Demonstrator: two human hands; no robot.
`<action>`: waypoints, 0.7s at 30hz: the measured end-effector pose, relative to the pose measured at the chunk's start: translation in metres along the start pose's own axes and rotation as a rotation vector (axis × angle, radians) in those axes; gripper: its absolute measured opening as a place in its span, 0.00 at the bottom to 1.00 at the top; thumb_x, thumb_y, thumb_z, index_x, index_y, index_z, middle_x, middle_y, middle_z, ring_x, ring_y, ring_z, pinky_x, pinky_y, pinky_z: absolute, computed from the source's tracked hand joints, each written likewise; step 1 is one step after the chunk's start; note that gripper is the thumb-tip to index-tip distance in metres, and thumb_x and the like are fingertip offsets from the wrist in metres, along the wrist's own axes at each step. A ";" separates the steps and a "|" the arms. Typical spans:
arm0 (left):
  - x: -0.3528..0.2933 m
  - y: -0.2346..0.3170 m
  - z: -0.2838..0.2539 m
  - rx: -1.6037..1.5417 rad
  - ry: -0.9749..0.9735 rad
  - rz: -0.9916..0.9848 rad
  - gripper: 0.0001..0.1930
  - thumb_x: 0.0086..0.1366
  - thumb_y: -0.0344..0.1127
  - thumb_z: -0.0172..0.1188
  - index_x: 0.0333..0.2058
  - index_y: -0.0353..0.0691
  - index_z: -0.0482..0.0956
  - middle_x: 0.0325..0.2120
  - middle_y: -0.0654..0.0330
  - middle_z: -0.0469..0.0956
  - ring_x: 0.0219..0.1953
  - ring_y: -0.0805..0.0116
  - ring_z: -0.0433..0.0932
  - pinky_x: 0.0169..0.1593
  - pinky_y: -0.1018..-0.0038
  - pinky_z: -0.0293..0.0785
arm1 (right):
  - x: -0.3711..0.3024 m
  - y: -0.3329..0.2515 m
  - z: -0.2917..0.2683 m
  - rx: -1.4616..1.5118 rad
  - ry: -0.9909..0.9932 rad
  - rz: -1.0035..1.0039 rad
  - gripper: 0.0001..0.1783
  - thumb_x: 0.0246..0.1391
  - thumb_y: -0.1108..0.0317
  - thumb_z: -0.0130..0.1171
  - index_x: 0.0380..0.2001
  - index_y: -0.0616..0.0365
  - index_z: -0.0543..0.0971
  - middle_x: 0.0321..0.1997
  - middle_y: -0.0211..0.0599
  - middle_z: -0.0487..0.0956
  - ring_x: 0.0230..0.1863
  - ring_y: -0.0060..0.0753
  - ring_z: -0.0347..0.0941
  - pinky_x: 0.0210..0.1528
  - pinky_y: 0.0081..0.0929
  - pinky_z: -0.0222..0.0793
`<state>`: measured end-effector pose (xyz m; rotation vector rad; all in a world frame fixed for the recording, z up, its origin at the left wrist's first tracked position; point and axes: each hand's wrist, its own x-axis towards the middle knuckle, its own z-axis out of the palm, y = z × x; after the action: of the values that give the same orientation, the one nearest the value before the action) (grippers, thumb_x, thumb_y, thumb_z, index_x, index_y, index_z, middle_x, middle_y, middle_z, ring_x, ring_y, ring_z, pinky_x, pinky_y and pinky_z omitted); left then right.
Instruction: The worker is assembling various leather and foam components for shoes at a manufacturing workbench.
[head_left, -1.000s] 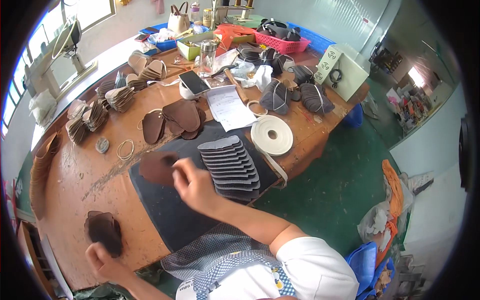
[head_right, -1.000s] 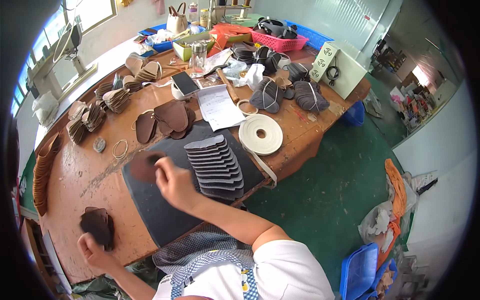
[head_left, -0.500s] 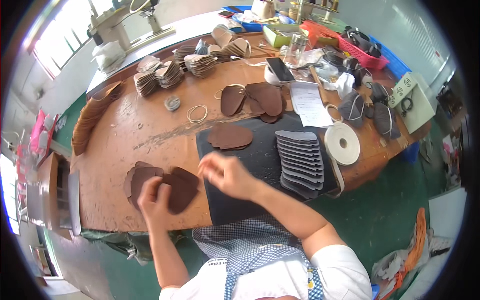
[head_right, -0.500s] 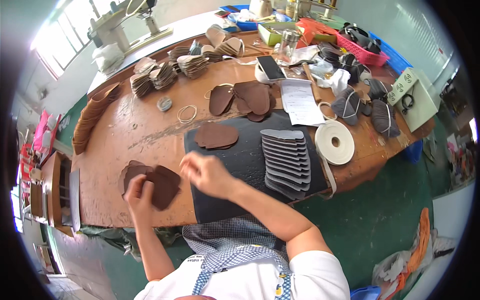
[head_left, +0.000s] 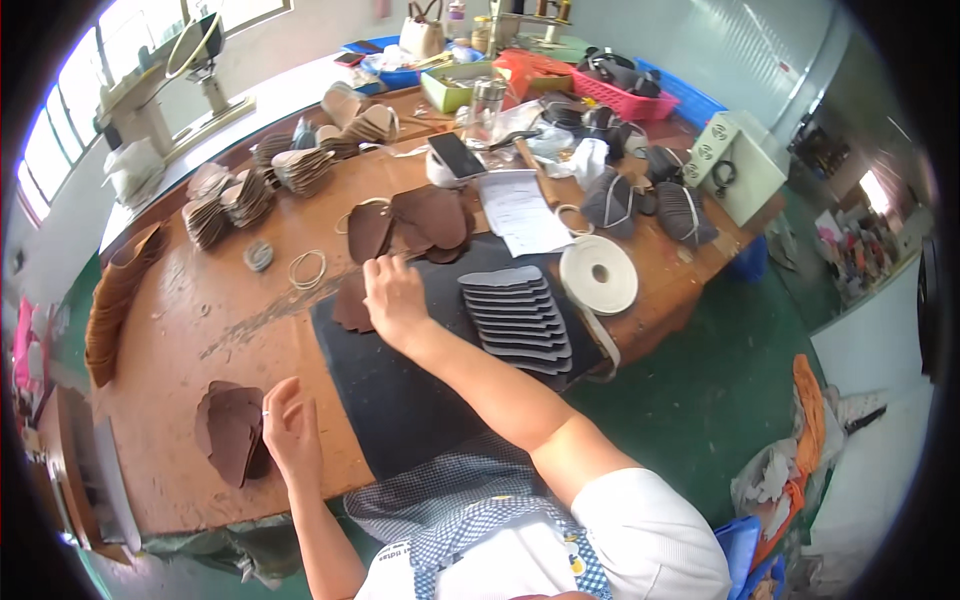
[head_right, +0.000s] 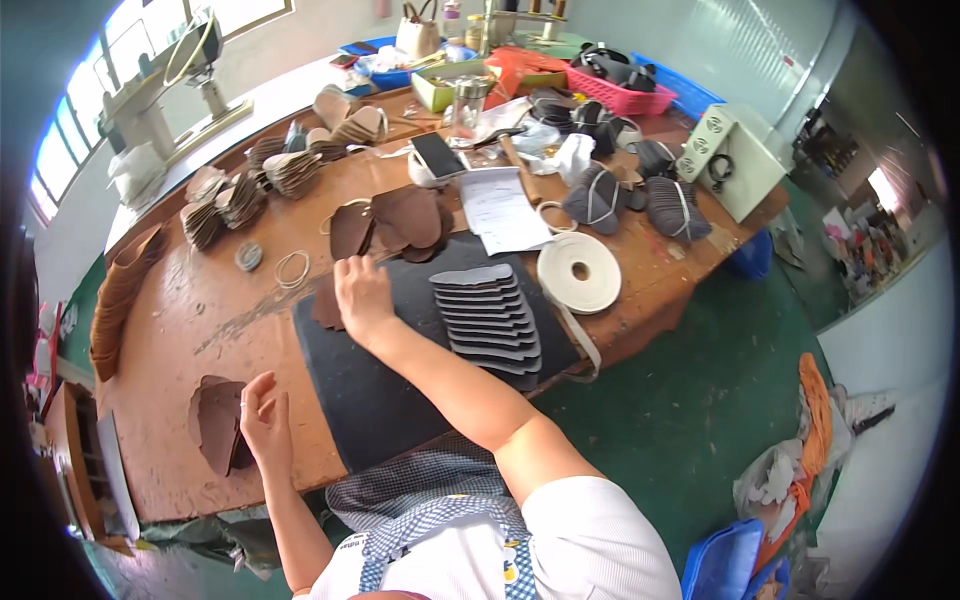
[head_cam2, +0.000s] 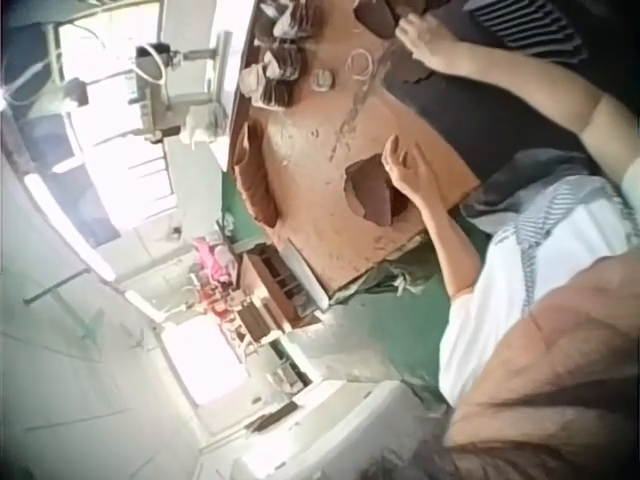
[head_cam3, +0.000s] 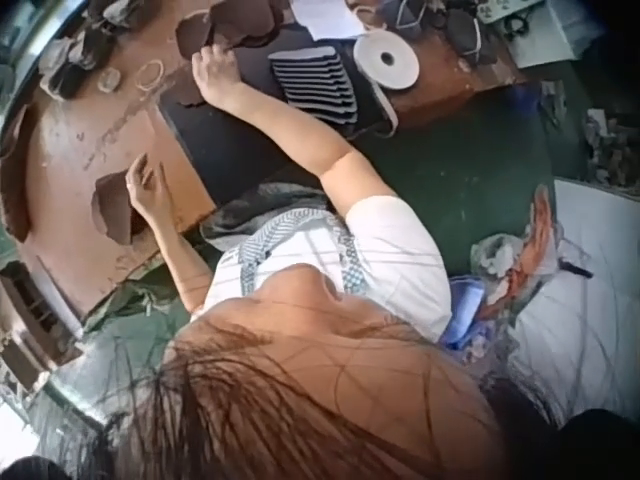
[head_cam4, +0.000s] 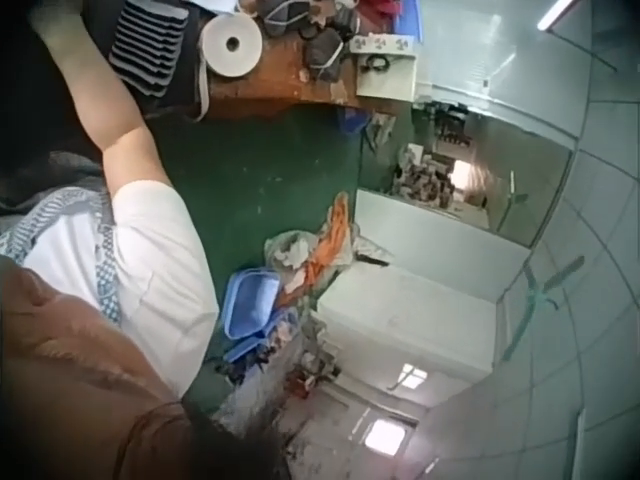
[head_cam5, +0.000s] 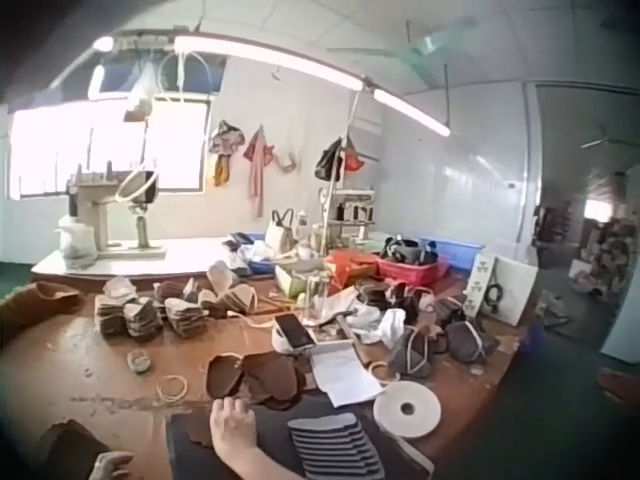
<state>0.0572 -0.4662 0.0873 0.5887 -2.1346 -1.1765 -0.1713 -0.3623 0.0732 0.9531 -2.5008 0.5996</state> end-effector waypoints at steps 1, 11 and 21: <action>-0.004 0.005 0.010 -0.152 -0.031 -0.056 0.11 0.69 0.28 0.59 0.49 0.35 0.78 0.43 0.59 0.79 0.44 0.72 0.79 0.48 0.77 0.75 | -0.006 -0.002 -0.010 0.156 0.071 -0.032 0.17 0.45 0.66 0.70 0.35 0.57 0.74 0.38 0.40 0.77 0.44 0.43 0.75 0.43 0.39 0.73; -0.011 0.037 0.021 -1.081 -0.241 -0.573 0.06 0.72 0.34 0.54 0.37 0.37 0.73 0.27 0.63 0.77 0.28 0.74 0.78 0.35 0.76 0.77 | -0.119 -0.019 -0.066 1.146 -0.115 -0.170 0.19 0.45 0.81 0.64 0.41 0.60 0.71 0.40 0.44 0.78 0.42 0.51 0.79 0.44 0.38 0.75; -0.048 0.067 0.040 -0.419 -0.082 -0.197 0.04 0.64 0.19 0.59 0.32 0.33 0.73 0.28 0.66 0.76 0.28 0.81 0.74 0.33 0.82 0.76 | -0.127 -0.014 -0.102 1.586 -0.553 0.166 0.17 0.62 0.72 0.60 0.53 0.65 0.75 0.48 0.41 0.82 0.50 0.30 0.80 0.56 0.28 0.74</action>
<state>0.0574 -0.3779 0.1140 0.5739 -1.8433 -1.7245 -0.0528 -0.2530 0.0977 1.4394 -2.1131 2.8649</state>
